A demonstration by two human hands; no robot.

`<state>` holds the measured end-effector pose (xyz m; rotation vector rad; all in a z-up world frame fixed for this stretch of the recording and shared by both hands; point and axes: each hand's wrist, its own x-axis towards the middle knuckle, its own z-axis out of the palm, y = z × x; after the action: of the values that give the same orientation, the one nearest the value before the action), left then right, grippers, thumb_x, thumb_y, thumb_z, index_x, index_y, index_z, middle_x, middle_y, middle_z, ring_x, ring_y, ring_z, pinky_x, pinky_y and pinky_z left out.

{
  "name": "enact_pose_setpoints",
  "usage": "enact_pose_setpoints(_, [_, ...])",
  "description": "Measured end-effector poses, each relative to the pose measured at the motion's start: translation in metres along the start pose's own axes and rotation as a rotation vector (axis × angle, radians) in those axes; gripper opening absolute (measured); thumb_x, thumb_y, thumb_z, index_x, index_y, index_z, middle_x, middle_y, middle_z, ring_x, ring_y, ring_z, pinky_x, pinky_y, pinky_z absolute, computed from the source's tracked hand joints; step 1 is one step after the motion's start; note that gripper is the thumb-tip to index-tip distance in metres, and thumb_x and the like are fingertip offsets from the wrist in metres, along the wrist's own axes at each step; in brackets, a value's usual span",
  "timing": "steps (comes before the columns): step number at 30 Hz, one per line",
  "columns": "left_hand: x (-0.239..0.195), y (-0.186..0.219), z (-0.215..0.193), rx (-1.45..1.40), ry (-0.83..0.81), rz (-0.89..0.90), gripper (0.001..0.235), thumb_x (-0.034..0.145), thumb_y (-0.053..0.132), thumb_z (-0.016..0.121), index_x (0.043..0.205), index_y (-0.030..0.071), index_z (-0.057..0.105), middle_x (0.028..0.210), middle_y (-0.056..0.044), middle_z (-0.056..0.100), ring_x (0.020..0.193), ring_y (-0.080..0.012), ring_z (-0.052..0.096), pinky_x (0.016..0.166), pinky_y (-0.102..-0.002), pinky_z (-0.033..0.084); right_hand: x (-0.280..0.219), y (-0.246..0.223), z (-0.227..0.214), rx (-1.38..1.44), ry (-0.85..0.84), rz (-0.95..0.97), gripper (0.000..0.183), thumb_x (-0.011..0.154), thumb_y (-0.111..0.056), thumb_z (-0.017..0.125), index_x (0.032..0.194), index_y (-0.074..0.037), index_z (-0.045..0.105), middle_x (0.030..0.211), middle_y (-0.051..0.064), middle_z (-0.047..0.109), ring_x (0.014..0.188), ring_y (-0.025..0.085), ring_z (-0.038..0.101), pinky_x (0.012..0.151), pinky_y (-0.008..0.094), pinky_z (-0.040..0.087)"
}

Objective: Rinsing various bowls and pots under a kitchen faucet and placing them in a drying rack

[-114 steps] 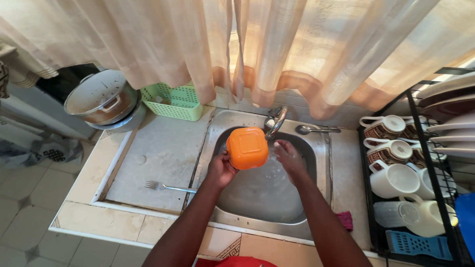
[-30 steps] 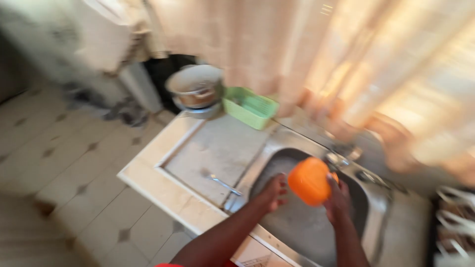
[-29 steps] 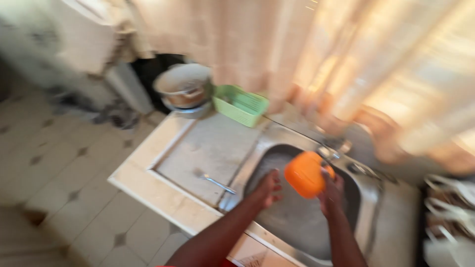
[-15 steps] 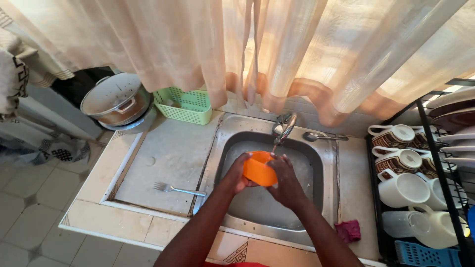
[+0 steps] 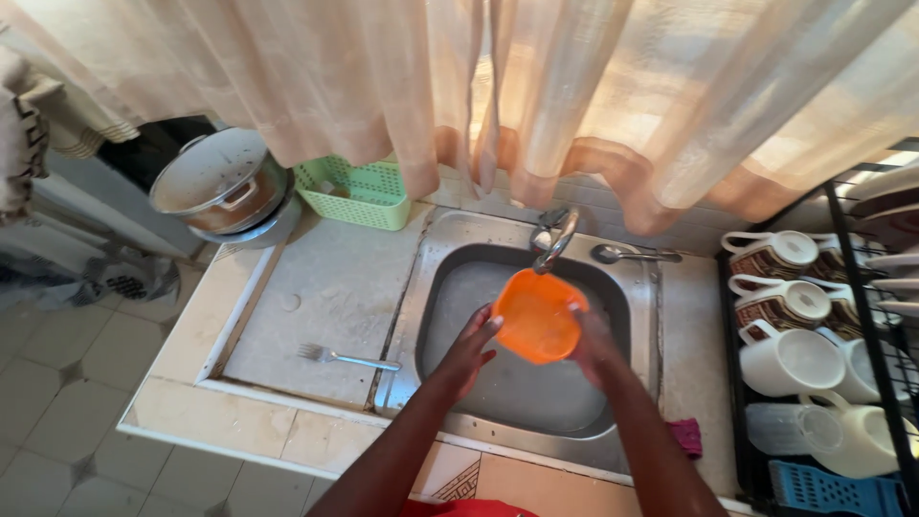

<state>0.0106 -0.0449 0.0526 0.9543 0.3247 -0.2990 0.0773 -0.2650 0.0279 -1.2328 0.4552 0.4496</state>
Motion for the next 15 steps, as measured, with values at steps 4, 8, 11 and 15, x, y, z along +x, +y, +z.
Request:
enact_pose_setpoints(4, [0.004, 0.007, -0.01, 0.08, 0.143, 0.009, 0.066, 0.098, 0.044, 0.068, 0.153, 0.015, 0.046, 0.151, -0.012, 0.038, 0.146, -0.0293, 0.03, 0.117, -0.055, 0.023, 0.02, -0.026, 0.004, -0.013, 0.012, -0.143, 0.061, 0.109, -0.039, 0.046, 0.161, -0.017, 0.023, 0.149, 0.03, 0.047, 0.126, 0.054, 0.055, 0.091, 0.074, 0.049])
enact_pose_setpoints(8, [0.006, 0.019, -0.023, 0.097, 0.348, 0.071, 0.045, 0.097, 0.038, 0.066, 0.135, 0.015, 0.063, 0.135, -0.005, 0.053, 0.128, -0.0224, 0.046, 0.107, -0.047, 0.039, 0.042, -0.016, 0.035, 0.008, -0.089, -0.244, 0.058, 0.108, -0.032, 0.049, 0.16, -0.012, 0.031, 0.146, 0.028, 0.052, 0.126, 0.047, 0.058, 0.091, 0.069, 0.052])
enact_pose_setpoints(11, [-0.002, 0.035, -0.031, 0.054, 0.355, 0.062, 0.044, 0.101, 0.036, 0.059, 0.139, 0.013, 0.06, 0.139, -0.006, 0.054, 0.134, -0.0233, 0.045, 0.108, -0.047, 0.036, -0.037, -0.046, 0.08, 0.03, -0.199, -0.244, 0.055, 0.106, -0.028, 0.051, 0.157, -0.013, 0.038, 0.148, 0.025, 0.052, 0.134, 0.045, 0.054, 0.102, 0.068, 0.047])
enact_pose_setpoints(15, [-0.007, 0.035, -0.054, 0.04, 0.372, 0.083, 0.043, 0.102, 0.032, 0.057, 0.137, 0.008, 0.06, 0.136, -0.01, 0.055, 0.132, -0.0259, 0.046, 0.109, -0.049, 0.036, 0.001, -0.038, 0.036, -0.201, -0.052, -0.109, 0.054, 0.108, -0.043, 0.049, 0.156, -0.018, 0.043, 0.147, 0.026, 0.054, 0.132, 0.043, 0.057, 0.106, 0.064, 0.047])
